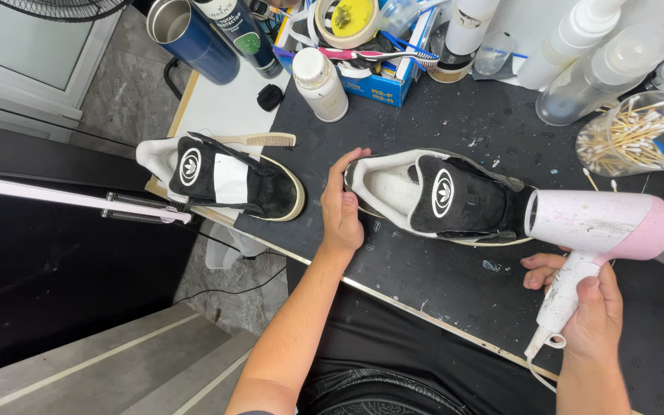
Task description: The person sprays a cleaning solution onto a black and white sneaker, then uses a pink hairdryer to dry the shoe. The person handles the shoe and tools directly.
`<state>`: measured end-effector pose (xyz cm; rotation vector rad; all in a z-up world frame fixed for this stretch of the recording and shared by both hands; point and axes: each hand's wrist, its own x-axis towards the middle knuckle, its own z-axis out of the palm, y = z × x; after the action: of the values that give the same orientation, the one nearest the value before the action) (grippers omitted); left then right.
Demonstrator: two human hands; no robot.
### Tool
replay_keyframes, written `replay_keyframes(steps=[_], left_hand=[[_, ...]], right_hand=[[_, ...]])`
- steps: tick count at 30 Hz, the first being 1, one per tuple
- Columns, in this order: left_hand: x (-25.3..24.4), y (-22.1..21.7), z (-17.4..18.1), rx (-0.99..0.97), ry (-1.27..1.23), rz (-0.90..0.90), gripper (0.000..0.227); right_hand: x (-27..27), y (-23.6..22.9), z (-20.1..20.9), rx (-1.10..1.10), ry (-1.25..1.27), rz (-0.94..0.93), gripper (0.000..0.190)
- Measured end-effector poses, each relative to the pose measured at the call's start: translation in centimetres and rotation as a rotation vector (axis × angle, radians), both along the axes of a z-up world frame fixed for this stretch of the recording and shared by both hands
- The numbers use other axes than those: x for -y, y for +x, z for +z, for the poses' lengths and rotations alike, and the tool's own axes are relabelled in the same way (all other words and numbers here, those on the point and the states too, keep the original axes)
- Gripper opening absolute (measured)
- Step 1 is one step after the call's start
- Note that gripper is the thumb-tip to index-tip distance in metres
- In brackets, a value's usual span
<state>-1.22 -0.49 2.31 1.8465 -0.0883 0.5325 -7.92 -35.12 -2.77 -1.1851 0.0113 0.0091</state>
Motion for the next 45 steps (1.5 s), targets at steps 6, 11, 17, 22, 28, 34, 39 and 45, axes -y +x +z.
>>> replay_keyframes(steps=[6,11,17,22,28,34,39,45], left_hand=[[0.0,0.1,0.0,-0.011,-0.004,-0.013,0.082],[0.1,0.3,-0.1,-0.016,-0.014,-0.021,0.083],[0.1,0.2,-0.2,-0.026,-0.001,-0.018,0.083],[0.1,0.2,-0.2,-0.038,0.008,-0.012,0.082],[0.1,0.3,-0.5,-0.036,-0.017,-0.022,0.083],[0.1,0.4,-0.7,-0.03,-0.005,-0.022,0.083],[0.2,0.4,-0.8,-0.029,-0.003,-0.023,0.083],[0.2,0.4,-0.9,-0.044,0.012,-0.014,0.082]], right_hand=[[0.3,0.2,-0.1,-0.014,0.027,-0.045,0.07],[-0.1,0.2,0.6,-0.006,0.01,0.0,0.07],[-0.3,0.3,0.7,-0.005,0.102,-0.061,0.066],[-0.3,0.2,0.8,-0.012,0.021,-0.016,0.066],[-0.3,0.3,0.7,-0.015,0.085,-0.076,0.067],[0.2,0.0,-0.1,-0.004,0.155,-0.031,0.059],[0.5,-0.1,-0.5,-0.007,0.21,-0.033,0.052],[0.5,-0.3,-0.5,0.029,0.197,-0.09,0.044]])
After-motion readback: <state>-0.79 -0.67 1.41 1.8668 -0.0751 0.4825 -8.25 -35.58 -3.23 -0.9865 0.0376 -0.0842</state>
